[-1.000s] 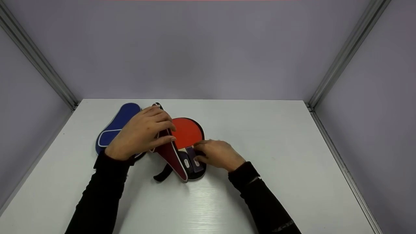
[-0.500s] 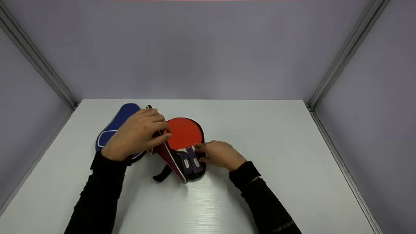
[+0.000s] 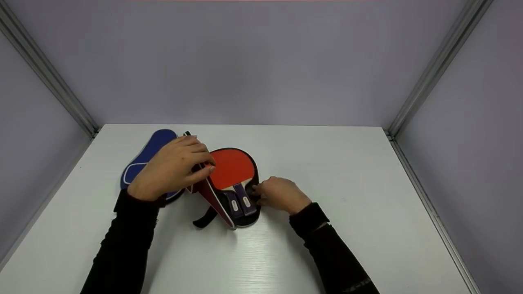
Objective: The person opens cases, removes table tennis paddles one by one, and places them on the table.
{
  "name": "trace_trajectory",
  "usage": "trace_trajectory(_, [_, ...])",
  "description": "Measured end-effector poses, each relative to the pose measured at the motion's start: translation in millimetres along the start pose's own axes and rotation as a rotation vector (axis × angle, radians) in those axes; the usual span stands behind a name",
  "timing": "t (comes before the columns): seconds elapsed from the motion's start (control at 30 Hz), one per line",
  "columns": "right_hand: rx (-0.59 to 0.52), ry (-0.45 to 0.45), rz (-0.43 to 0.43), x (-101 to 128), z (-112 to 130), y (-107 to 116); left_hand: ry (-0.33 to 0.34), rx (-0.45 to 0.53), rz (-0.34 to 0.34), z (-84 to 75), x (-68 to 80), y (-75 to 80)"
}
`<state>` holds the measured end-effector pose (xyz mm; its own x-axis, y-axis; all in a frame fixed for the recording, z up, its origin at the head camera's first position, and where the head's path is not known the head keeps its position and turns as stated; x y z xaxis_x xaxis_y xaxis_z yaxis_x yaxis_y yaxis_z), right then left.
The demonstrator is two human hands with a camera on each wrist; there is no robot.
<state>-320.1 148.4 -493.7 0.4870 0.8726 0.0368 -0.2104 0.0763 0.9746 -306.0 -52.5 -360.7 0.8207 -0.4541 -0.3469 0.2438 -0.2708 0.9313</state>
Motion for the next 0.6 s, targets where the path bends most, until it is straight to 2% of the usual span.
trace_trajectory(0.3, [0.000, -0.124, 0.008, 2.7, -9.0, 1.9, 0.017, 0.015, 0.008, 8.5, 0.7, -1.3])
trace_trajectory(0.6, [-0.024, -0.242, -0.023, 10.6, -21.5, 5.0, 0.047, 0.021, 0.043, 14.3, -1.7, -7.0])
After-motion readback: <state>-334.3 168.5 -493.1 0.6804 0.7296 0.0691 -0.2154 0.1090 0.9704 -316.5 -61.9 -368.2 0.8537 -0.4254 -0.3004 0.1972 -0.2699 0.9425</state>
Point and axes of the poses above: each hand's wrist, its own x-axis away from the middle knuckle, its own y-axis out of the back of the hand, z = x × y, the point moved 9 cm from there along -x, towards the middle knuckle, and after that the axes turned 15 degrees about y, right-handed, at the moved point
